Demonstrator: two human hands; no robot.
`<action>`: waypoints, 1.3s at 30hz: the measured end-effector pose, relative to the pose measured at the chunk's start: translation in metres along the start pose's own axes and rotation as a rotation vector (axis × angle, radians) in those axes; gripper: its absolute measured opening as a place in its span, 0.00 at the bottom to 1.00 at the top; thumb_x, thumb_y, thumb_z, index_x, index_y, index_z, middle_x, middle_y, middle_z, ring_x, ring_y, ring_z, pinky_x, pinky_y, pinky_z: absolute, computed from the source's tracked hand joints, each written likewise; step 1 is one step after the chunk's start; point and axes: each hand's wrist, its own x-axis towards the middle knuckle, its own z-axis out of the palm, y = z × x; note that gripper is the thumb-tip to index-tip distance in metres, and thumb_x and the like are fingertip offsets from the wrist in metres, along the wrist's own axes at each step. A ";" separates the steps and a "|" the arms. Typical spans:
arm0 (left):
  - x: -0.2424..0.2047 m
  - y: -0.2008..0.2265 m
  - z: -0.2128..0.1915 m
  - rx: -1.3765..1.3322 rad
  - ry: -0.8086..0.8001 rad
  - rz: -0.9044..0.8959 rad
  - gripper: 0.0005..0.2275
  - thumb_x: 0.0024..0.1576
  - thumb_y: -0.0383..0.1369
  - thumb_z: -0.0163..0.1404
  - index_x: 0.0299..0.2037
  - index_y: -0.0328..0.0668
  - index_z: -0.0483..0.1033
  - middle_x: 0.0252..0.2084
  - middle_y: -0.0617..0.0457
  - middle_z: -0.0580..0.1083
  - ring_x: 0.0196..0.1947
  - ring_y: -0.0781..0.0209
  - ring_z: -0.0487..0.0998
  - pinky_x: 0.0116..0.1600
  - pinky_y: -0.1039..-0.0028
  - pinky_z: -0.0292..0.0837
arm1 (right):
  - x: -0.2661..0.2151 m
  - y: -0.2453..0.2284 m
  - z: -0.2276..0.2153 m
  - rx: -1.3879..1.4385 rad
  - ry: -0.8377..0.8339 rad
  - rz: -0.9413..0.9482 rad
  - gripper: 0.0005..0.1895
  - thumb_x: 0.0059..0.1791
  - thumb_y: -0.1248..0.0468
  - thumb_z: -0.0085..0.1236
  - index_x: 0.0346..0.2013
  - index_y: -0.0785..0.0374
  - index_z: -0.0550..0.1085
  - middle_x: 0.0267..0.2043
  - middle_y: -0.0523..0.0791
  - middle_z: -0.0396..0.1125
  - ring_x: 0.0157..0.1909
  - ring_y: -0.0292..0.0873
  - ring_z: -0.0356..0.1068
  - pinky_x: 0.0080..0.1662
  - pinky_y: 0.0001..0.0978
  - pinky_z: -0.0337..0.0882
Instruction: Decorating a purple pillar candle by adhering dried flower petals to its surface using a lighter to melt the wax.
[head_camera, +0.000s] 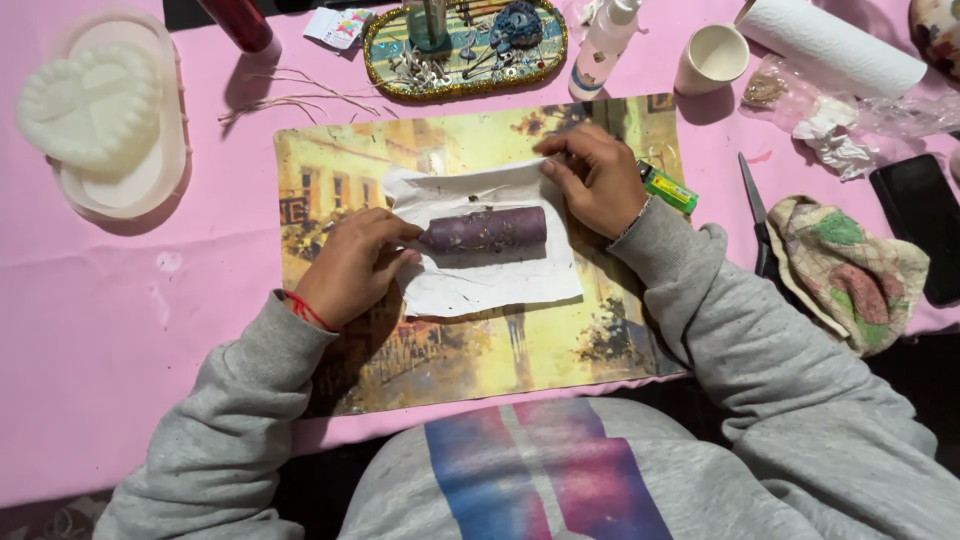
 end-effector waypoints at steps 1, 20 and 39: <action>-0.002 -0.001 0.002 -0.003 -0.002 -0.003 0.09 0.53 0.28 0.60 0.42 0.36 0.81 0.35 0.45 0.75 0.38 0.45 0.76 0.47 0.58 0.70 | -0.001 -0.007 -0.002 0.001 -0.003 0.004 0.05 0.53 0.69 0.63 0.43 0.65 0.80 0.37 0.48 0.71 0.35 0.45 0.71 0.38 0.35 0.71; -0.008 -0.010 0.006 -0.044 0.019 0.095 0.07 0.55 0.34 0.61 0.39 0.41 0.80 0.35 0.50 0.75 0.39 0.49 0.76 0.46 0.61 0.70 | 0.051 -0.008 0.039 -0.235 -0.462 -0.488 0.13 0.43 0.66 0.66 0.42 0.55 0.81 0.43 0.45 0.69 0.48 0.49 0.70 0.51 0.43 0.70; -0.008 -0.007 0.007 -0.003 0.032 0.083 0.07 0.55 0.34 0.61 0.38 0.41 0.80 0.33 0.51 0.74 0.37 0.51 0.75 0.46 0.61 0.68 | -0.048 -0.051 -0.015 -0.271 -0.161 -0.476 0.21 0.41 0.73 0.63 0.49 0.64 0.77 0.42 0.49 0.70 0.40 0.51 0.70 0.43 0.43 0.68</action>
